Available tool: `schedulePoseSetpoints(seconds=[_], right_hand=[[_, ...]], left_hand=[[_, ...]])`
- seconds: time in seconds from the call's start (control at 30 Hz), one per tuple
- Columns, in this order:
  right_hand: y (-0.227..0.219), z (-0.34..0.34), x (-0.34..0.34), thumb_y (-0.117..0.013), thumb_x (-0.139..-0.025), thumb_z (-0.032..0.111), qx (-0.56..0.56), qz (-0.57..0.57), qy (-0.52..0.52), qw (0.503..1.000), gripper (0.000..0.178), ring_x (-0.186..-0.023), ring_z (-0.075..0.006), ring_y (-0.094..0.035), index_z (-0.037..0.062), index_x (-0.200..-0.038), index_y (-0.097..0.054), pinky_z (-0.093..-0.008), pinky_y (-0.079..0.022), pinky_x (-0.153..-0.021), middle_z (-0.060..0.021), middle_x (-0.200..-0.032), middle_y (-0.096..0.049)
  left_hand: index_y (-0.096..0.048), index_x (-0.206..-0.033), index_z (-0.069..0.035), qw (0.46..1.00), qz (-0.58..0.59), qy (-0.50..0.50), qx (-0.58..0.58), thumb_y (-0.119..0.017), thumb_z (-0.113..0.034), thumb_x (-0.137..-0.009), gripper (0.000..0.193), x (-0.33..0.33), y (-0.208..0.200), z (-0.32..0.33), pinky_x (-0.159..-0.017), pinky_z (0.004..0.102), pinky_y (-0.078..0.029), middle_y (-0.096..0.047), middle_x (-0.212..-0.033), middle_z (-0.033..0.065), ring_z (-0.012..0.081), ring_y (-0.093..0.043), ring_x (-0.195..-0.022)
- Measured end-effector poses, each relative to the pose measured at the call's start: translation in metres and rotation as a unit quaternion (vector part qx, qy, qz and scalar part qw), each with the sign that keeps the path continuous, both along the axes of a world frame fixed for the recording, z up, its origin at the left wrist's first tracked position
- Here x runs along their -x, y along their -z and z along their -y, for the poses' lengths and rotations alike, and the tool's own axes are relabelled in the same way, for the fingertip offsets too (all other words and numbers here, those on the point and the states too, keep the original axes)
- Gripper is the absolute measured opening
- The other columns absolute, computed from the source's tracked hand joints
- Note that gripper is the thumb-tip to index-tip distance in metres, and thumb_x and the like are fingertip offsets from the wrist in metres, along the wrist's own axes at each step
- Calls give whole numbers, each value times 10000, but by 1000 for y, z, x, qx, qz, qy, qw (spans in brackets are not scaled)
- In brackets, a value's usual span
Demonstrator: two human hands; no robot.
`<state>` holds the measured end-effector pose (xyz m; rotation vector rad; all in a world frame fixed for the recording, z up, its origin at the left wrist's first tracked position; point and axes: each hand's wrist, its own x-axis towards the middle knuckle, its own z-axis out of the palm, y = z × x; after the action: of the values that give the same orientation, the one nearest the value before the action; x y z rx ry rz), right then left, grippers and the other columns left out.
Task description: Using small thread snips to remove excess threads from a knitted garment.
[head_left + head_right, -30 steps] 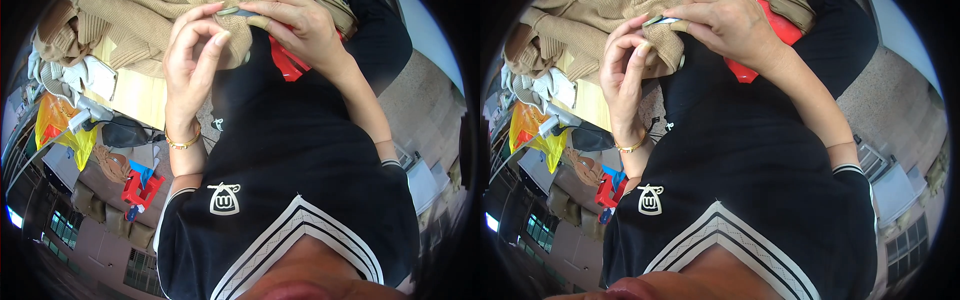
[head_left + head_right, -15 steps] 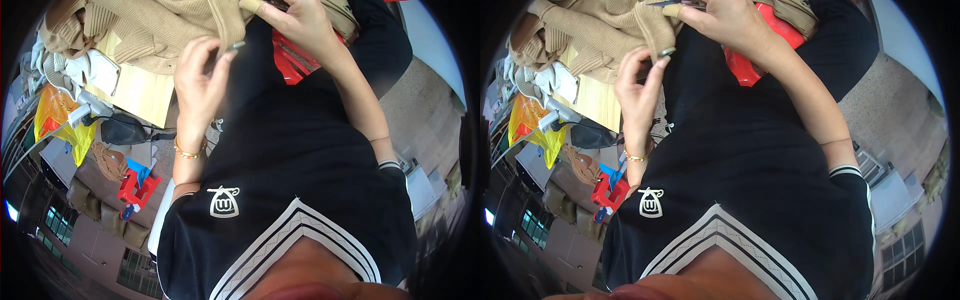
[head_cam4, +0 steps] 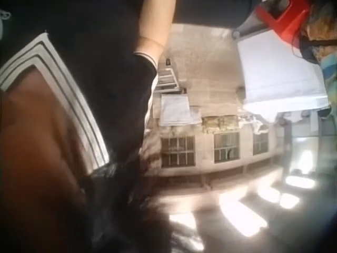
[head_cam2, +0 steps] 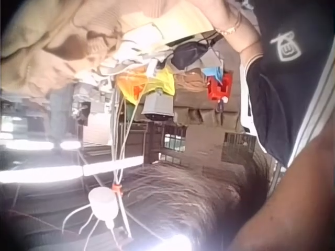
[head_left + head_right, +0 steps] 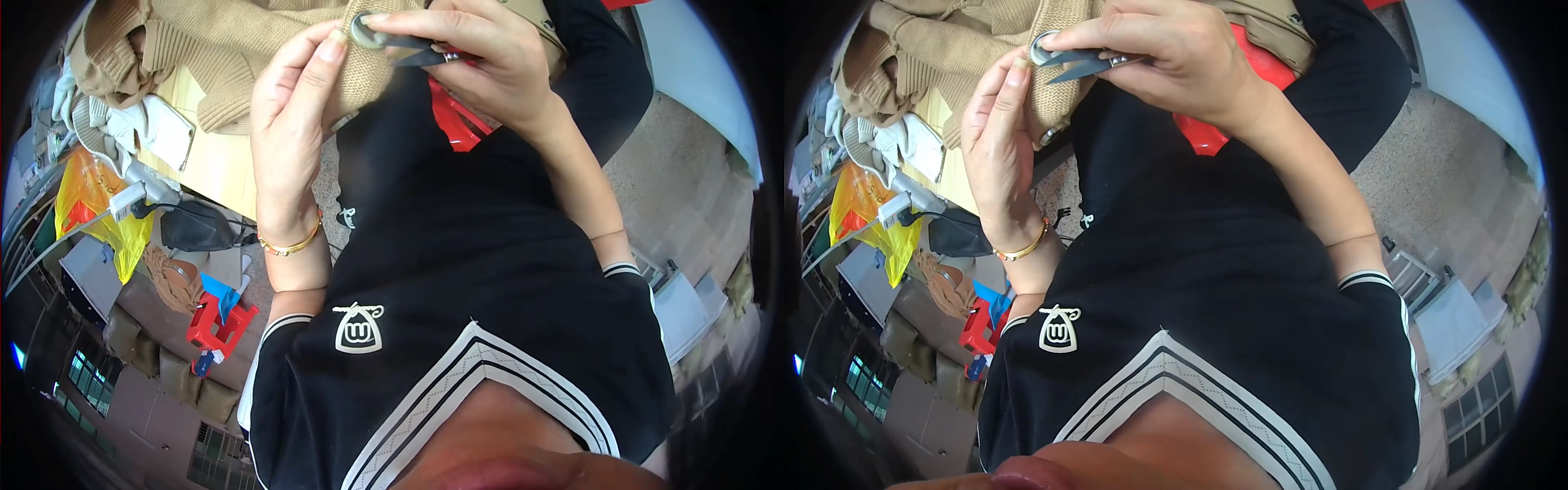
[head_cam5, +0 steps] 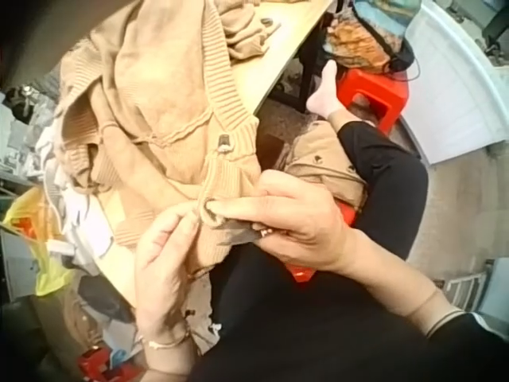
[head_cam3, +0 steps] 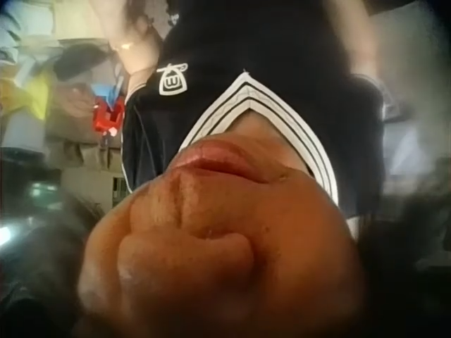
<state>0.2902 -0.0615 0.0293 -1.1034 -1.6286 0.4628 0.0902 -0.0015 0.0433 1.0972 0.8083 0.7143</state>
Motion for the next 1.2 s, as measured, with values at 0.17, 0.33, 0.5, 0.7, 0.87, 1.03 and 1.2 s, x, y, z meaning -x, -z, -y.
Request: schedulePoseSetpoints(seconds=[0.17,0.33,0.5,0.7,0.87,1.03,1.2], right_hand=[[4,-9,4,-676,-746,-74,-11,-94,-4,996,393,-672,-206,-590,36,-1120,-717,-292,-451,-593,-83,-786,-612],[7,-18,7,-693,-809,-41,1,-107,20,994,262,-718,-209,-618,7,-1065,-716,-284,-473,-629,-96,-829,-651],[28,-30,10,-702,-882,15,-28,-187,-31,982,152,-778,-109,-604,-27,-1028,-705,-239,-470,-676,-57,-864,-649],[-1,-4,9,-702,-892,26,199,-327,-34,923,311,-859,-76,-574,-29,-1190,-636,-217,-464,-735,-44,-1002,-635],[29,-8,-1,-716,-879,62,-56,-184,-49,980,377,-848,-116,-580,-11,-1235,-617,-252,-465,-731,-58,-976,-608],[40,-19,-2,-712,-862,39,-116,-85,-16,989,245,-739,-115,-556,-14,-1093,-653,-253,-449,-660,-51,-888,-584],[17,-9,7,-704,-853,5,156,-182,-3,971,169,-696,-79,-524,-13,-1014,-653,-236,-413,-601,-36,-857,-576]], left_hand=[[-592,-1256,23,1000,-7,-2,17,-574,-131,-1004,296,-7,-5,1,-546,121,-293,-637,-958,-45,-39,-453,-670],[-553,-1312,25,997,-19,-4,-76,-595,-90,-982,352,-10,7,2,-629,139,-378,-627,-1032,15,12,-529,-785],[-607,-1255,3,992,-30,-14,-120,-627,-29,-954,303,-11,11,0,-566,145,-344,-609,-919,-35,-12,-465,-717],[-633,-1219,9,994,-1,-46,-97,-610,-25,-967,256,-12,15,-2,-697,135,-399,-651,-1045,18,5,-530,-837],[-632,-1216,17,994,18,-51,-90,-604,-25,-970,251,-16,17,-2,-779,155,-436,-659,-1070,33,34,-572,-922],[-622,-1216,34,993,32,-52,-97,-597,-26,-974,251,-20,20,2,-851,183,-459,-665,-1105,62,66,-596,-979],[-585,-1267,53,973,-39,-82,-214,-585,13,-965,305,-15,31,4,-932,216,-480,-644,-1215,128,127,-616,-1078]])
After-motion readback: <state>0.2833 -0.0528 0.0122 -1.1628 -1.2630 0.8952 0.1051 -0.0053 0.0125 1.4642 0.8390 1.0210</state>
